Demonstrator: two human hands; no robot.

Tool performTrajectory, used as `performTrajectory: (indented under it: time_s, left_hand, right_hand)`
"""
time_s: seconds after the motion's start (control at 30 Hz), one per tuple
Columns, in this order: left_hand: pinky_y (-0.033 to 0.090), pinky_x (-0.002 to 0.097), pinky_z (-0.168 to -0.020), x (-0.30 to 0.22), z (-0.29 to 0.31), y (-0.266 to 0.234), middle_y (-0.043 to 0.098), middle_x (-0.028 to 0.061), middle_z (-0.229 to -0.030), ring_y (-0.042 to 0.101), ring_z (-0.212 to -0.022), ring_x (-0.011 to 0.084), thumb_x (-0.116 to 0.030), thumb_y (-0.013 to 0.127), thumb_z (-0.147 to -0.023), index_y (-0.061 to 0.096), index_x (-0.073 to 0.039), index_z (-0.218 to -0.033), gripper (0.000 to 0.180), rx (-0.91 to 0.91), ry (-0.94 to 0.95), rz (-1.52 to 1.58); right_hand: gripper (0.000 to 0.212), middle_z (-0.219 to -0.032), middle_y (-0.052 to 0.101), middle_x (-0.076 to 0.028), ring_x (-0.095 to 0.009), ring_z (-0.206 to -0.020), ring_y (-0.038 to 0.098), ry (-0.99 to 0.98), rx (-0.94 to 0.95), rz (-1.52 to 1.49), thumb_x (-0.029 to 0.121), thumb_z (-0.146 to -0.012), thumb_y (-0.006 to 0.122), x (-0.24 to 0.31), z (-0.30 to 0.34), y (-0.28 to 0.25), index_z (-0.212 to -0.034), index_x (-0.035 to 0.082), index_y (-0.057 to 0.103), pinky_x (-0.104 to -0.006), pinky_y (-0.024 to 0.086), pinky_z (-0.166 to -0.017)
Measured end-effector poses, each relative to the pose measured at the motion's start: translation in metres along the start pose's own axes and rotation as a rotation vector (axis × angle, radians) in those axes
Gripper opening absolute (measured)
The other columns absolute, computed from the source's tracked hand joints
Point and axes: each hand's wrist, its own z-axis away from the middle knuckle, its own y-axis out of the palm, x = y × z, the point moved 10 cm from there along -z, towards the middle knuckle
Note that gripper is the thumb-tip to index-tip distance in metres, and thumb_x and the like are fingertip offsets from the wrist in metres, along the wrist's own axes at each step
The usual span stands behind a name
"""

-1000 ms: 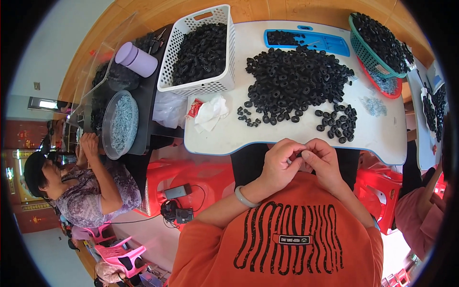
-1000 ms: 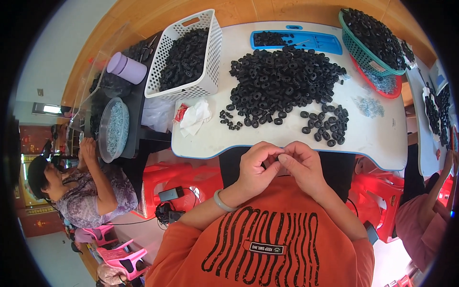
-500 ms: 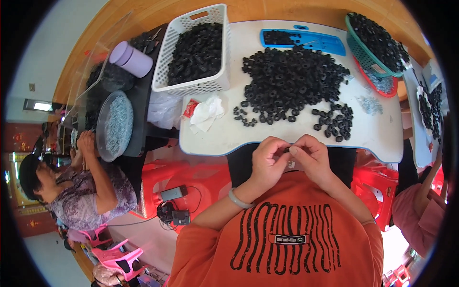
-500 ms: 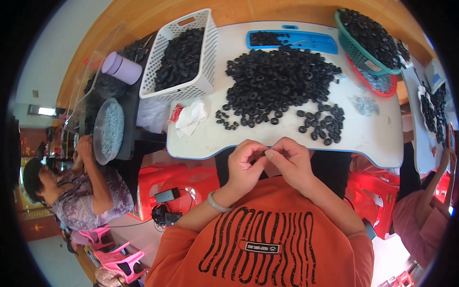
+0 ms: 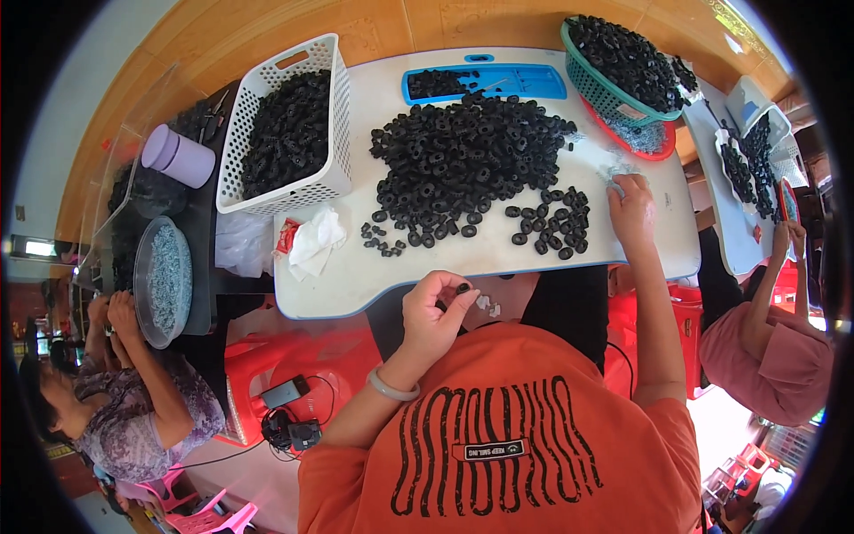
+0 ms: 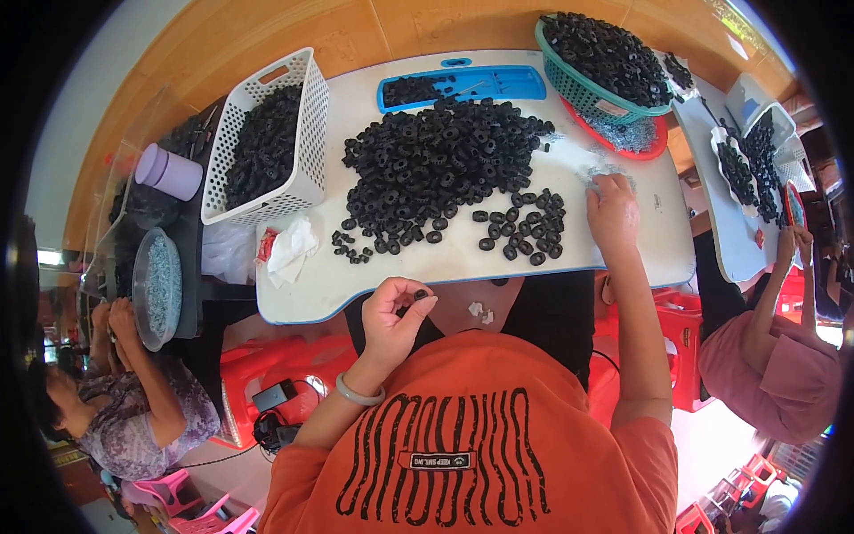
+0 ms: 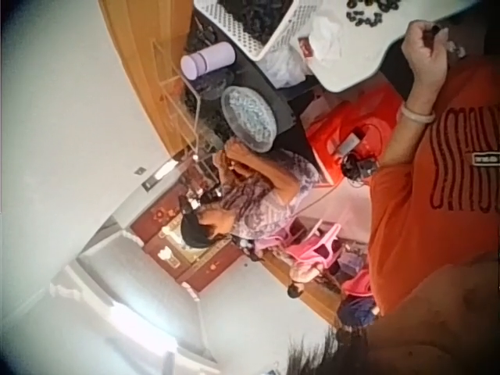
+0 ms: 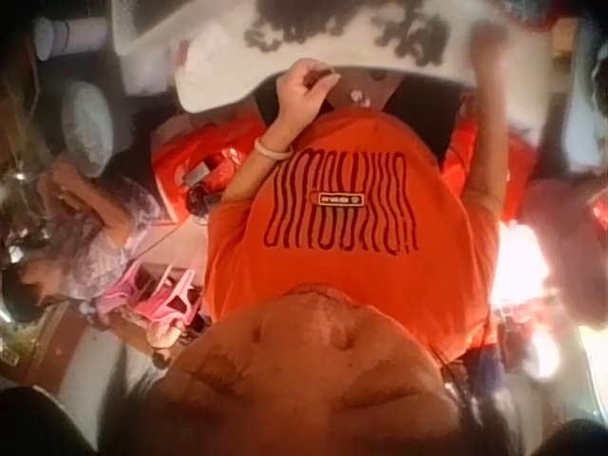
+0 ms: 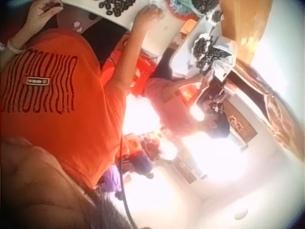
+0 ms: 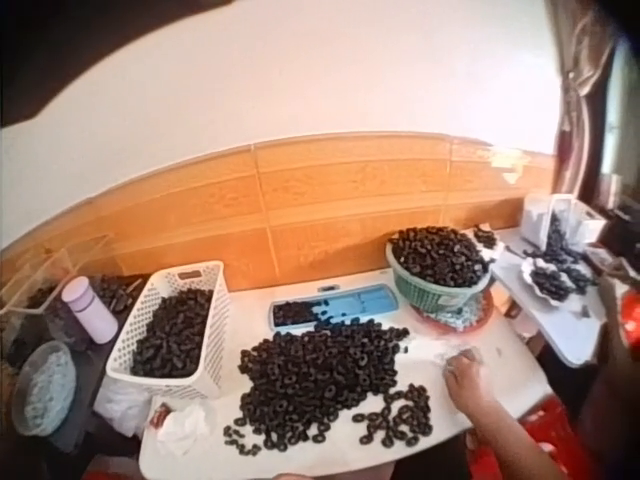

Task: The person assembles components by hand, picking up a black plastic part and a metal spring, inserting the spring into the part, and placing the assembled unit onto the table. This process is repeated, with the person occasionally reaching into a white basket or blue tray for more parts.

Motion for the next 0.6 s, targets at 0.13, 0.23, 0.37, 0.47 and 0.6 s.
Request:
performTrajectory:
  time_s: [0.13,0.23,0.37,0.47,0.6]
  left_hand:
    - [0.045,0.0190,-0.058,0.005,-0.001,0.003,0.065,0.0017,-0.075,0.056,-0.064,0.0040,-0.003,0.069,-0.084,0.060,0.000,-0.087,0.011,0.018,-0.039,0.040]
    - [0.049,0.0215,-0.068,0.008,-0.001,0.005,0.066,0.0053,-0.084,0.060,-0.073,0.0074,0.000,0.068,-0.085,0.057,0.002,-0.092,0.013,0.072,-0.065,0.035]
    - [0.048,0.0210,-0.068,0.010,0.001,0.001,0.066,0.0050,-0.083,0.060,-0.073,0.0072,-0.001,0.068,-0.085,0.057,0.002,-0.092,0.013,0.063,-0.066,-0.021]
    - [0.048,0.0206,-0.067,0.013,0.003,0.001,0.066,0.0049,-0.083,0.059,-0.073,0.0069,-0.001,0.068,-0.084,0.058,0.002,-0.091,0.013,0.060,-0.077,-0.010]
    - [0.048,0.0204,-0.067,0.017,0.005,0.003,0.066,0.0043,-0.082,0.059,-0.072,0.0066,-0.001,0.068,-0.084,0.058,0.001,-0.091,0.012,0.067,-0.091,-0.027]
  right_hand:
    - [0.014,-0.096,0.063,-0.011,-0.033,-0.090,0.061,-0.066,-0.007,-0.026,0.007,-0.079,0.065,0.001,0.004,0.005,-0.093,0.005,0.066,-0.0408,0.049,-0.079]
    - [0.012,-0.093,0.063,-0.011,-0.033,-0.088,0.061,-0.116,-0.006,-0.066,0.006,-0.079,0.065,0.008,0.004,0.005,-0.091,0.005,0.066,-0.0406,0.049,-0.077]
    - [0.009,-0.089,0.062,-0.013,-0.032,-0.079,0.062,-0.170,0.038,-0.151,0.005,-0.078,0.066,0.015,0.004,0.000,-0.087,0.002,0.065,-0.0383,0.049,-0.070]
    - [0.009,-0.088,0.062,-0.013,-0.031,-0.075,0.061,-0.163,0.083,-0.151,0.005,-0.079,0.066,0.016,0.008,-0.002,-0.087,0.002,0.064,-0.0381,0.048,-0.067]
    - [0.011,-0.089,0.062,-0.013,-0.031,-0.075,0.061,-0.079,0.085,-0.225,0.006,-0.079,0.067,0.010,0.007,-0.007,-0.089,0.002,0.065,-0.0382,0.048,-0.067]
